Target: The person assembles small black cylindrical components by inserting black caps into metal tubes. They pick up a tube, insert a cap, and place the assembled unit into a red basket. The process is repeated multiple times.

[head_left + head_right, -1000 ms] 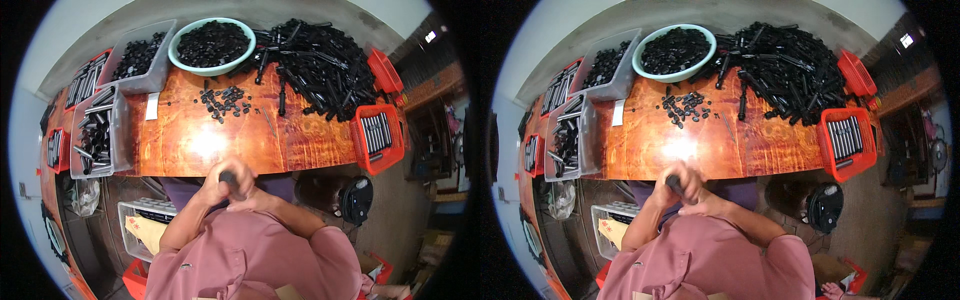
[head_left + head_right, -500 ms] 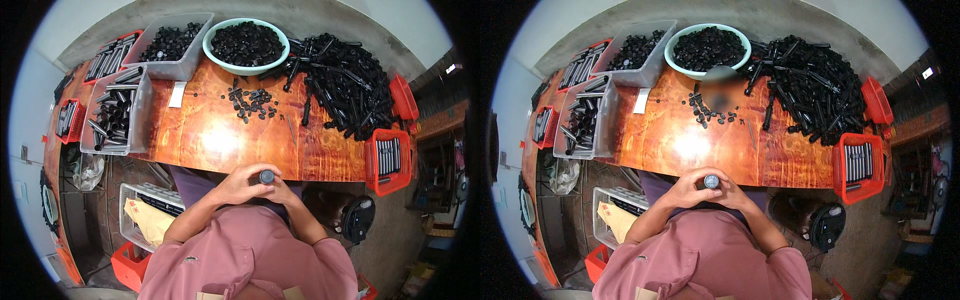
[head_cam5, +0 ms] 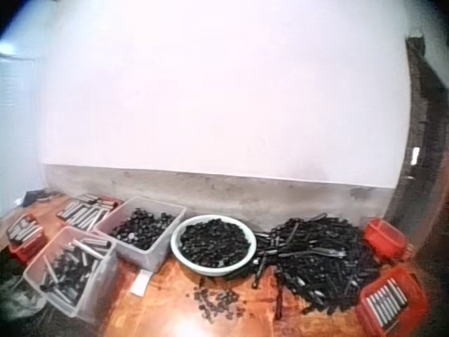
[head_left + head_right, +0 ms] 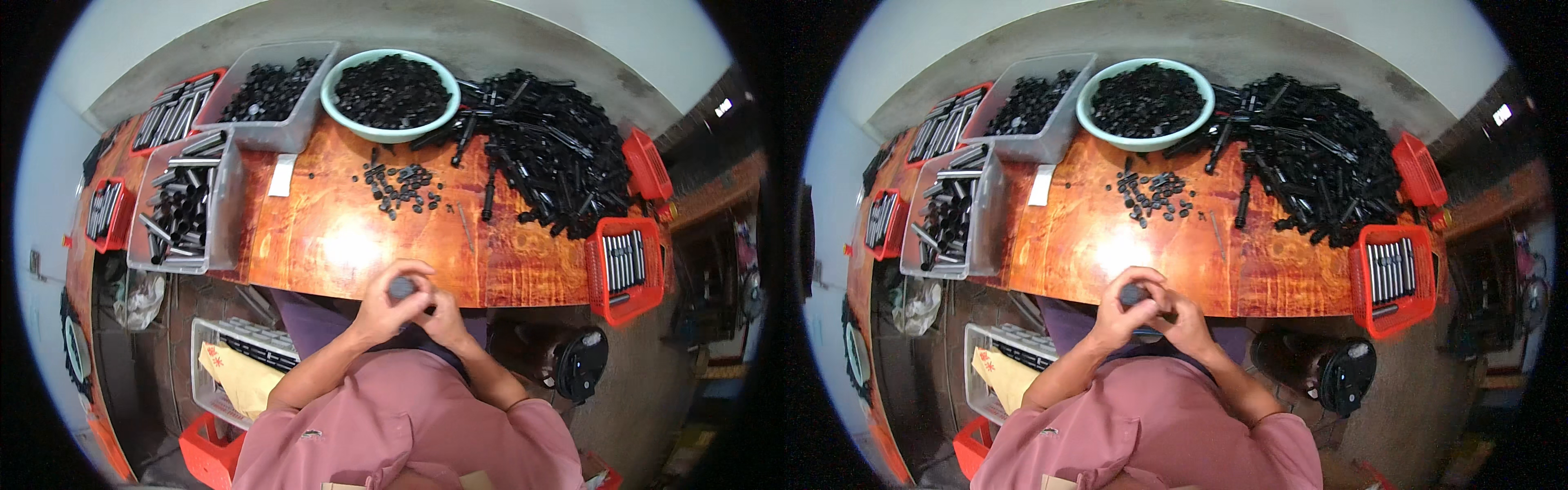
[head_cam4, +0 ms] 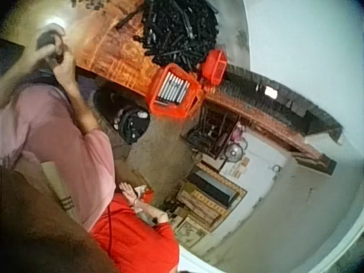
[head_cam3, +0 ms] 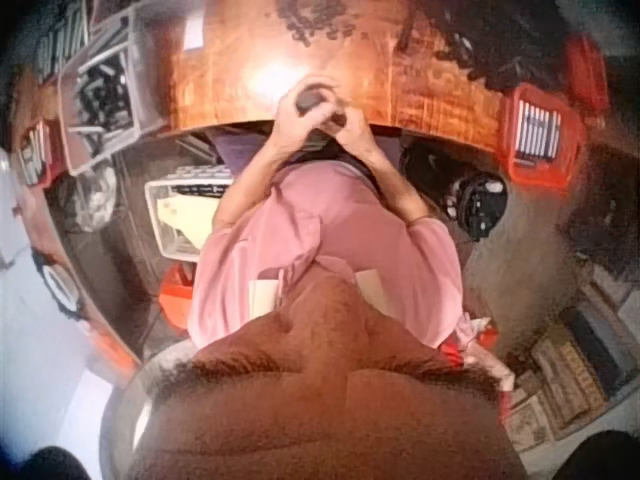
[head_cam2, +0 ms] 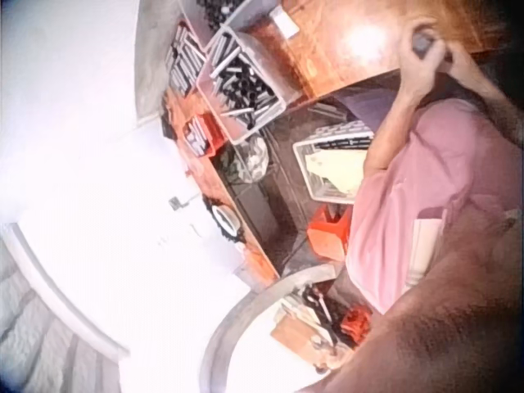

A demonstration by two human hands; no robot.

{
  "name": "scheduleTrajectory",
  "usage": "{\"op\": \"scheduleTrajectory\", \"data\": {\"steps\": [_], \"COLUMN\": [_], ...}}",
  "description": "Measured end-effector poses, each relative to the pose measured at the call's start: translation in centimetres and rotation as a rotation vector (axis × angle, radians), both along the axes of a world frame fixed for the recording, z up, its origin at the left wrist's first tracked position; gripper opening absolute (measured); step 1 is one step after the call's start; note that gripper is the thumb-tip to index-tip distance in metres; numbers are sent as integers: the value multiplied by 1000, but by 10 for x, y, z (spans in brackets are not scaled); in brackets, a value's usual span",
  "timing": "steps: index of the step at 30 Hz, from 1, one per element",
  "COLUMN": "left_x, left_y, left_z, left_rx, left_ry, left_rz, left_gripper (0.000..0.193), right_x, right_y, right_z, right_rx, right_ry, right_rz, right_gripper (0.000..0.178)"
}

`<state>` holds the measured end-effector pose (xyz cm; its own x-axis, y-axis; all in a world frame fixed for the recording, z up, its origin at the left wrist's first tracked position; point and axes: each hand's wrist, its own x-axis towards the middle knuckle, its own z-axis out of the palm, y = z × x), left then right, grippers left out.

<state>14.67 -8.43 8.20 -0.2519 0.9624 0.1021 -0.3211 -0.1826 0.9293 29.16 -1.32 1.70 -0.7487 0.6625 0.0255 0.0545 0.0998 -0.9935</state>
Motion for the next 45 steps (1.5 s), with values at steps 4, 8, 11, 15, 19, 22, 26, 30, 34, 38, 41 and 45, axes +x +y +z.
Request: {"op": "scheduleTrajectory", "data": {"steps": [4, 8, 11, 15, 19, 22, 26, 30, 34, 38, 41, 45], "left_x": [5, 1, -4, -13, -13, -15, 4, 24, 20, 19, 14, 8], "left_y": [6, 3, 0, -3, -2, -5, -12, -4, -5, -2, -3, -8], "left_z": [-10, -12, -6, 5, 19, 12, 32, 43, 26, 23, 27, 30], "left_rx": [-58, 15, -2, -9, -105, 121, 61, -46, -37, -51, -57, -25], "left_ry": [-321, -359, -374, -343, -298, -291, -99, -154, -357, -380, -180, -131], "left_rz": [163, 69, 118, 82, 61, -124, 144, 398, 434, 446, 230, 67], "left_gripper": [21, 38, 47, 40, 43, 43, 32, 29, 36, 43, 43, 45], "right_x": [-9, -19, -27, -39, -41, -37, -32, -36, -29, -38, -38, -30], "right_y": [-4, -2, -1, -13, -26, -28, -32, -35, -18, -17, -24, -23], "right_z": [6, 7, 2, 13, 7, 3, 34, 24, 14, 22, 17, 14], "right_rx": [22, -42, 58, 137, 46, -34, 18, 318, 742, 551, 338, 212], "right_ry": [-89, -57, -144, -84, -49, 10, 60, 58, -151, 21, -8, 16], "right_rz": [38, 155, 173, 30, -40, 25, -42, -237, -268, -272, -181, -41], "right_gripper": [29, 28, 30, 24, 18, 20, 23, 20, 19, 12, 13, 18]}}
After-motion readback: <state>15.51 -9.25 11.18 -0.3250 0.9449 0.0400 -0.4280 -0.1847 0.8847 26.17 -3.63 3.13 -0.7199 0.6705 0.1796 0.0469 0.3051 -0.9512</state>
